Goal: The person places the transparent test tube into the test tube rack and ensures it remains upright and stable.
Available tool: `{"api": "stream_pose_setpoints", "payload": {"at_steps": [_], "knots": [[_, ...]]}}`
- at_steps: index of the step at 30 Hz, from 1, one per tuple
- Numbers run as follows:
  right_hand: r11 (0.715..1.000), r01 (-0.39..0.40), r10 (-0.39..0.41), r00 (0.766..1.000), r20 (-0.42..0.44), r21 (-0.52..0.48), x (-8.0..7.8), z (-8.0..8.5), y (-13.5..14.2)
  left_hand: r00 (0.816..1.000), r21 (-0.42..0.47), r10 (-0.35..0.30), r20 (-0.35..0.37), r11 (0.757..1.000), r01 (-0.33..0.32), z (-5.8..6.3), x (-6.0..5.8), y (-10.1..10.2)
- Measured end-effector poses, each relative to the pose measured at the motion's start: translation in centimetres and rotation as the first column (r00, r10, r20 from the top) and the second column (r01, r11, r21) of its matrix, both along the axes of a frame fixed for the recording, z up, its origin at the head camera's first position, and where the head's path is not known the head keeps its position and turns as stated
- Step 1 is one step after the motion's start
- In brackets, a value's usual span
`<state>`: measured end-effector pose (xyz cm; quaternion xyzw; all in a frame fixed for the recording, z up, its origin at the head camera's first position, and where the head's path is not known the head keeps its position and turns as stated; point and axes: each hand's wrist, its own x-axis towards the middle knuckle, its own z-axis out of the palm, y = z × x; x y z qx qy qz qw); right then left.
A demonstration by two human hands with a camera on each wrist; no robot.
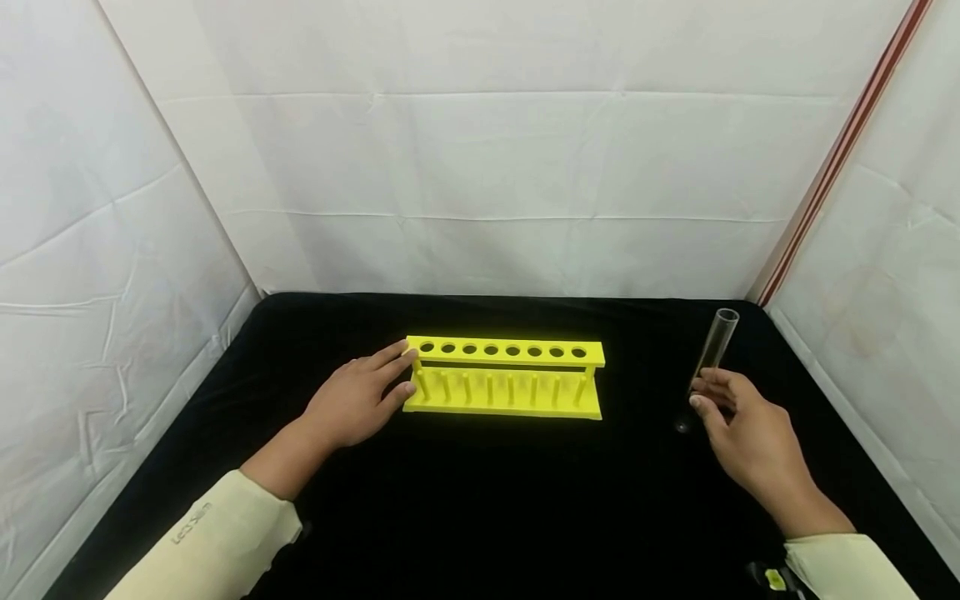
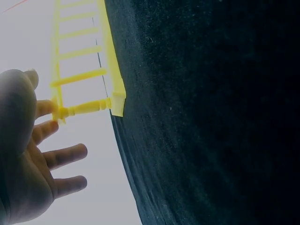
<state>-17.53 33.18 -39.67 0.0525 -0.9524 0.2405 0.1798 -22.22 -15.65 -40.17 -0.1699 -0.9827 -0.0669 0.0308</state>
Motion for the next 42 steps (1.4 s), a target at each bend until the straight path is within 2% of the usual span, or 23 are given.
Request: {"api": "stream_pose_setpoints", "payload": {"at_steps": [5,18,32,42], "knots": [[1.0,-0.009,0.009,1.0,0.013,-0.004,-0.3,0.1,-0.2,1.0,0.005,-0.001,-0.008,1.0,0.001,0.0,0.0,0.0],[0.999,-0.043,0.043,0.998,-0.035,-0.008,-0.9,0.5,-1.1,1.0,0.008,-0.011,-0.018,1.0,0.011,0.0,0.1,0.2],[0.997,-0.079,0.08,0.997,0.018,-0.021,-1.2,1.1,-1.9,1.0,0.006,-0.007,-0.014,1.0,0.007,-0.2,0.0,0.1],[0.995,-0.095,0.095,0.995,-0.012,-0.028,-1.8,1.2,-2.6,1.0,0.005,-0.004,-0.017,1.0,0.004,-0.1,0.0,0.0]]}}
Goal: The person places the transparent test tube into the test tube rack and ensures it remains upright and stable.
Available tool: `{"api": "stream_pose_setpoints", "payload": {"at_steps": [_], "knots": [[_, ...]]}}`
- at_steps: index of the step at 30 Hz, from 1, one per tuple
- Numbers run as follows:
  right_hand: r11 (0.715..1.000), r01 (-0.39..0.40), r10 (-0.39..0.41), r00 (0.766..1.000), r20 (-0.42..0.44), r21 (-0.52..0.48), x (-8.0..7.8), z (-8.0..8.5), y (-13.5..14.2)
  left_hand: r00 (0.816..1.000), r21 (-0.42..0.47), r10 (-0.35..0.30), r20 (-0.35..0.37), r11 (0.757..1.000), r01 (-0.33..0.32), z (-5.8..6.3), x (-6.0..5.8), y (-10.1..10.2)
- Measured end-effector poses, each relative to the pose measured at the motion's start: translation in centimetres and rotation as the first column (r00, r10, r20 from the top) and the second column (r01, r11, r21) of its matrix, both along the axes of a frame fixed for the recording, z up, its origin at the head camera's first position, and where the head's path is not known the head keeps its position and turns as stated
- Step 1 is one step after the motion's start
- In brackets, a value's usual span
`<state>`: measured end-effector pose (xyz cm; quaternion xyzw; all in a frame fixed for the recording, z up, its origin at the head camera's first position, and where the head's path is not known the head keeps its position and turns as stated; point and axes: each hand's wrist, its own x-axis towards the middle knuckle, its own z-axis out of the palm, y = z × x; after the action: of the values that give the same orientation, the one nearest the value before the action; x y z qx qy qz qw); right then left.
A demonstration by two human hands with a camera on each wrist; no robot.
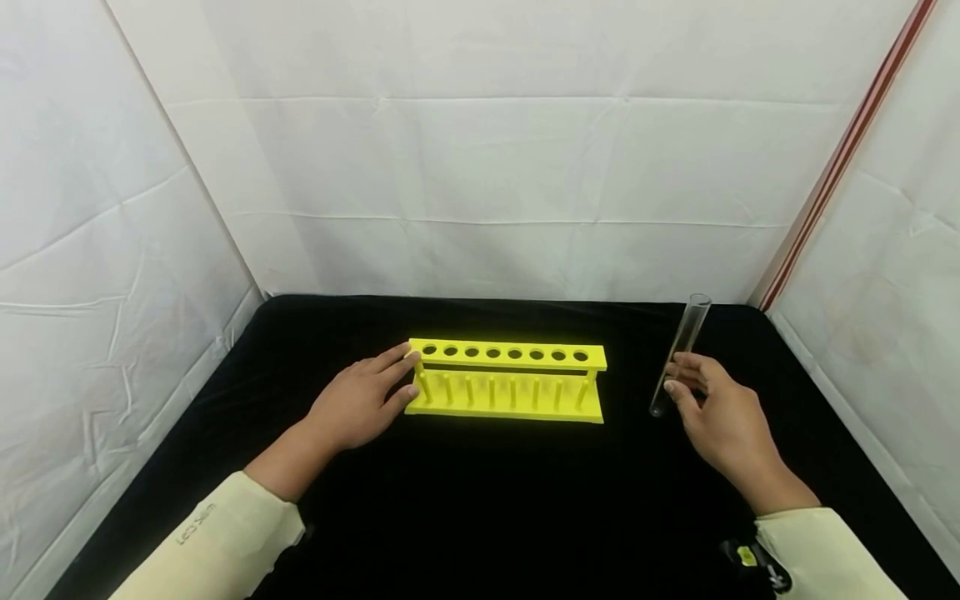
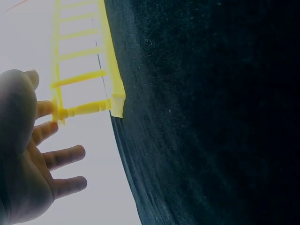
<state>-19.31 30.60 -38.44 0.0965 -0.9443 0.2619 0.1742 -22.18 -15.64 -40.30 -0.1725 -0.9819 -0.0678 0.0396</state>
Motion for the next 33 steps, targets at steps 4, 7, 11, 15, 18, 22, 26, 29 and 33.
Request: {"api": "stream_pose_setpoints", "payload": {"at_steps": [4,7,11,15,18,22,26,29,33], "knots": [[1.0,0.009,-0.009,1.0,-0.006,0.005,-0.1,0.0,-0.2,1.0,0.0,-0.002,-0.002,1.0,0.002,0.0,0.0,0.0],[1.0,0.007,-0.007,1.0,-0.005,0.011,-0.3,0.0,-0.4,1.0,0.002,-0.005,-0.006,1.0,0.005,-0.1,0.0,-0.1],[1.0,0.004,-0.004,1.0,-0.001,0.009,-0.4,0.0,-0.5,1.0,0.005,-0.004,-0.006,1.0,0.004,-0.1,0.0,-0.2],[1.0,0.007,-0.007,1.0,-0.007,0.005,-0.5,0.1,-0.6,1.0,0.008,0.0,-0.003,1.0,0.0,-0.2,0.0,-0.1],[1.0,0.009,-0.009,1.0,-0.009,0.001,-0.6,0.0,-0.6,1.0,0.008,0.001,-0.007,1.0,0.0,-0.2,0.0,-0.1],[1.0,0.009,-0.009,1.0,-0.009,0.0,-0.8,0.0,-0.7,1.0,0.005,0.0,-0.005,1.0,0.0,-0.1,0.0,-0.1],[1.0,0.004,-0.004,1.0,-0.003,-0.005,-1.1,0.0,-0.8,1.0,0.003,0.001,-0.005,1.0,-0.001,-0.2,0.0,-0.1],[1.0,0.0,0.0,1.0,0.008,-0.017,-1.2,0.1,-1.0,1.0,0.002,0.002,-0.005,1.0,-0.002,-0.2,0.0,-0.1],[1.0,-0.009,0.009,1.0,0.019,-0.027,-1.4,0.2,-1.1,1.0,0.001,0.004,-0.002,1.0,-0.004,-0.2,0.0,-0.1]]}}
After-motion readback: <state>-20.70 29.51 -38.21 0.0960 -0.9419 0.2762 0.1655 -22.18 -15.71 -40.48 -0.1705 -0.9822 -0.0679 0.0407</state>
